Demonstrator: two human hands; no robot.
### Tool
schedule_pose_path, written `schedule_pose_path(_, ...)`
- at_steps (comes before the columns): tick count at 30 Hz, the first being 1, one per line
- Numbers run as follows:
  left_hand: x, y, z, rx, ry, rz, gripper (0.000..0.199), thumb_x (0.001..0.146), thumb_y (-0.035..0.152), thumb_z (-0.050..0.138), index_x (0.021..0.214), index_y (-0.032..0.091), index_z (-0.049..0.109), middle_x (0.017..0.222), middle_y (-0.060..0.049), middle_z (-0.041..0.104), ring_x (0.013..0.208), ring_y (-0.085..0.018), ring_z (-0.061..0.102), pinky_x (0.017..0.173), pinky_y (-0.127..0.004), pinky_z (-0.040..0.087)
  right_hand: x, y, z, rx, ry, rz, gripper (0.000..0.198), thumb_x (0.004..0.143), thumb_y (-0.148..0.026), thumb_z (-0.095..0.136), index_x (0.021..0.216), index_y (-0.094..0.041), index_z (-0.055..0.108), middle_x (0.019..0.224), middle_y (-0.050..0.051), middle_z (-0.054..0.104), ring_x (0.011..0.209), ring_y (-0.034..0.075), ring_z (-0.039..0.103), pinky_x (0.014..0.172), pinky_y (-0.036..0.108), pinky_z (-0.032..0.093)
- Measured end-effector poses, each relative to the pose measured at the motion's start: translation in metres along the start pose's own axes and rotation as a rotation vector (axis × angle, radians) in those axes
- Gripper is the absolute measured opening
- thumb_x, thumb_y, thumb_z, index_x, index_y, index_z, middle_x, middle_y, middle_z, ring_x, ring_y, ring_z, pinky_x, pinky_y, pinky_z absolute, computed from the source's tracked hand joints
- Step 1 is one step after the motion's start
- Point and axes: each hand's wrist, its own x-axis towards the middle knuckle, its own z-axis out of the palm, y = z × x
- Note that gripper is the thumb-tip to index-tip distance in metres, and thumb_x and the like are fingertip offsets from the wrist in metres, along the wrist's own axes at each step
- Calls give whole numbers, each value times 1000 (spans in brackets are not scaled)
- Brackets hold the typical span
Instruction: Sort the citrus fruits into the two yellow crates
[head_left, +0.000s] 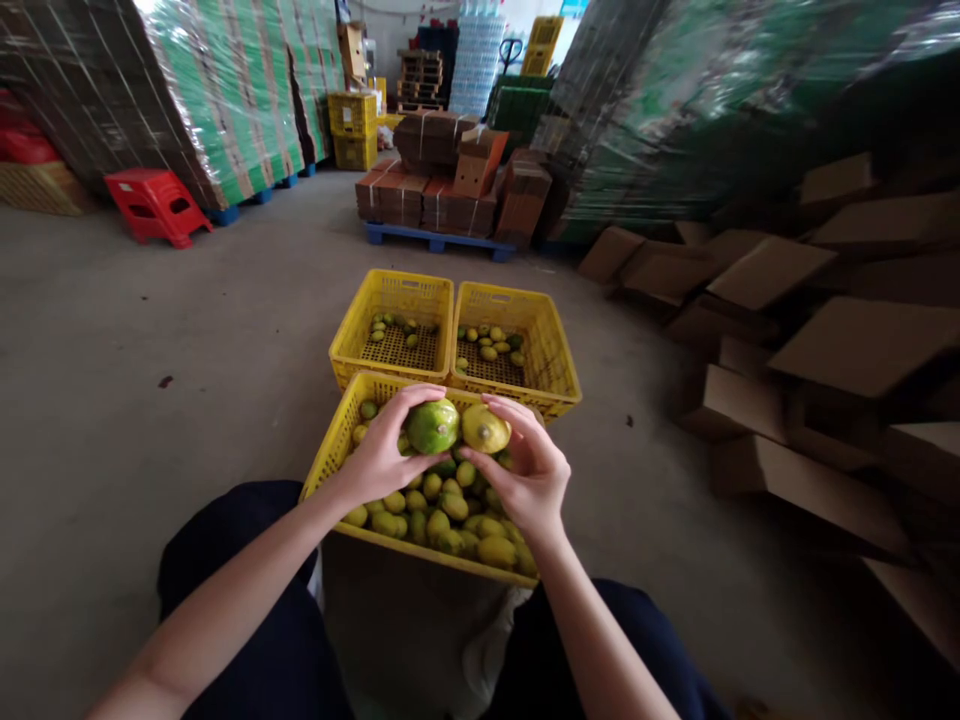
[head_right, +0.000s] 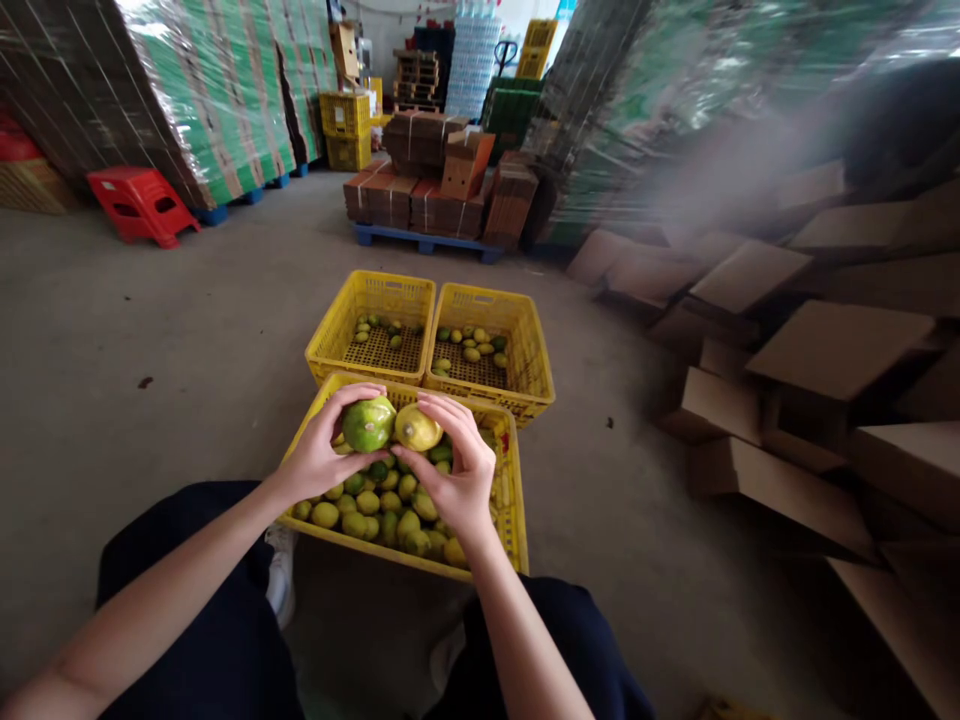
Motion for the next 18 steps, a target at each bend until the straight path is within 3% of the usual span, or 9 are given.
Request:
schedule_pose_path(3, 2, 7, 1, -90, 54, -72, 56, 71, 22, 78, 121, 23, 54, 129, -11, 57, 123, -27, 52, 107, -44, 39, 1, -3, 0, 0, -11, 35, 53, 67, -12, 80, 114, -30, 67, 117, 6, 68, 116, 27, 59, 101, 49, 48)
schedule_pose_path(10, 10, 31, 4, -437, 210, -396, 51, 53, 5, 84, 99, 19, 68, 118, -11, 63, 125, -26, 50, 111, -34, 33, 0, -14, 4, 105, 39, 225, 46, 63, -11, 80, 103, -31, 71, 119, 5, 68, 120, 29, 56, 105, 49, 44)
schedule_pose_path(14, 9, 30, 3, -432, 191, -396, 51, 53, 9, 85, 99, 22, 67, 122, -10, 61, 128, -28, 46, 113, -40, 30, 1, -18, 6, 147, 56, 257, 44, 62, -11, 79, 101, -29, 71, 118, 6, 67, 120, 28, 56, 102, 47, 46)
schedule_pose_path(18, 7, 26, 0, -446, 149, -403, 58, 52, 15, 87, 105, 23, 64, 116, -8, 63, 115, -26, 56, 102, -34, 43, 4, -21, 6, 211, 79, 384, 47, 62, -18, 82, 106, -28, 67, 107, 3, 70, 102, 24, 64, 88, 37, 53)
